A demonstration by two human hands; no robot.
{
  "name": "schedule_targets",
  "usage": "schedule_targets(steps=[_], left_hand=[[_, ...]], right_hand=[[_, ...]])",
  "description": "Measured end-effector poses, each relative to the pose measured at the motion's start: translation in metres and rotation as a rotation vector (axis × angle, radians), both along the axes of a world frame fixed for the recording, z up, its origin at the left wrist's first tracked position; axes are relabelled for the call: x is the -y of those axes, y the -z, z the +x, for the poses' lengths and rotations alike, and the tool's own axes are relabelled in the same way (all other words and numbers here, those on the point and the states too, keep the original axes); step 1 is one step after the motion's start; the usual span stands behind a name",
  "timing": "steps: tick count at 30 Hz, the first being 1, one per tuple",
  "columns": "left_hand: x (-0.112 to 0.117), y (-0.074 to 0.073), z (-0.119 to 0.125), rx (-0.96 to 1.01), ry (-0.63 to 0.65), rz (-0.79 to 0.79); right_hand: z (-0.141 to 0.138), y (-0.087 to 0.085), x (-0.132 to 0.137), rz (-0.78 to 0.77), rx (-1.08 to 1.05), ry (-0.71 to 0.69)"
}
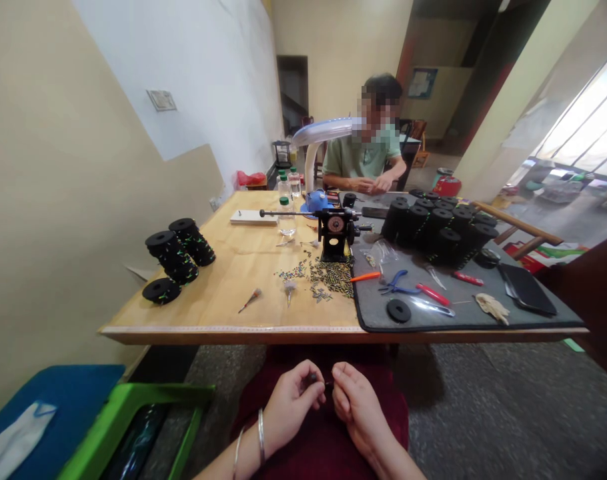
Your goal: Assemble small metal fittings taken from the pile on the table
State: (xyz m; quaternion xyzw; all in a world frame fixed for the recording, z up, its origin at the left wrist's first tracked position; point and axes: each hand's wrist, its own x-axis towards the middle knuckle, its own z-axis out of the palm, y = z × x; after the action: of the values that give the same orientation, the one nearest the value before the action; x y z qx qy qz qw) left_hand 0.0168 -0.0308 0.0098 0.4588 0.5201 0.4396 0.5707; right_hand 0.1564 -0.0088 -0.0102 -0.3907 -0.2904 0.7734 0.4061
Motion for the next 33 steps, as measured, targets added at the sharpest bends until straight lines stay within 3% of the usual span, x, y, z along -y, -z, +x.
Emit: schedule_targets(steps=[9, 17, 21, 27, 33], left_hand=[[-0.001, -0.009, -0.003, 0.092, 0.047, -0.051], [-0.003, -0.003, 0.001, -0.016, 0.061, -0.073], [-0.003, -0.003, 0.001, -0.078, 0.030, -0.061], [-0.002, -0.009, 0.001, -0.278, -0.032, 0.042], [-0.003, -0.008, -0.005, -0.251, -0.058, 0.054]], right_hand=[[0.000, -0.004, 0.002, 0.069, 0.102, 0.018], [-0.001, 0.006, 0.001, 0.190, 0.208, 0.057], [-0.002, 0.002, 0.002, 0.227, 0.247, 0.066], [-0.004, -0.004, 0.003, 0.258, 0.260, -0.003], [0.000, 0.000, 0.001, 0.255, 0.267, -0.134]])
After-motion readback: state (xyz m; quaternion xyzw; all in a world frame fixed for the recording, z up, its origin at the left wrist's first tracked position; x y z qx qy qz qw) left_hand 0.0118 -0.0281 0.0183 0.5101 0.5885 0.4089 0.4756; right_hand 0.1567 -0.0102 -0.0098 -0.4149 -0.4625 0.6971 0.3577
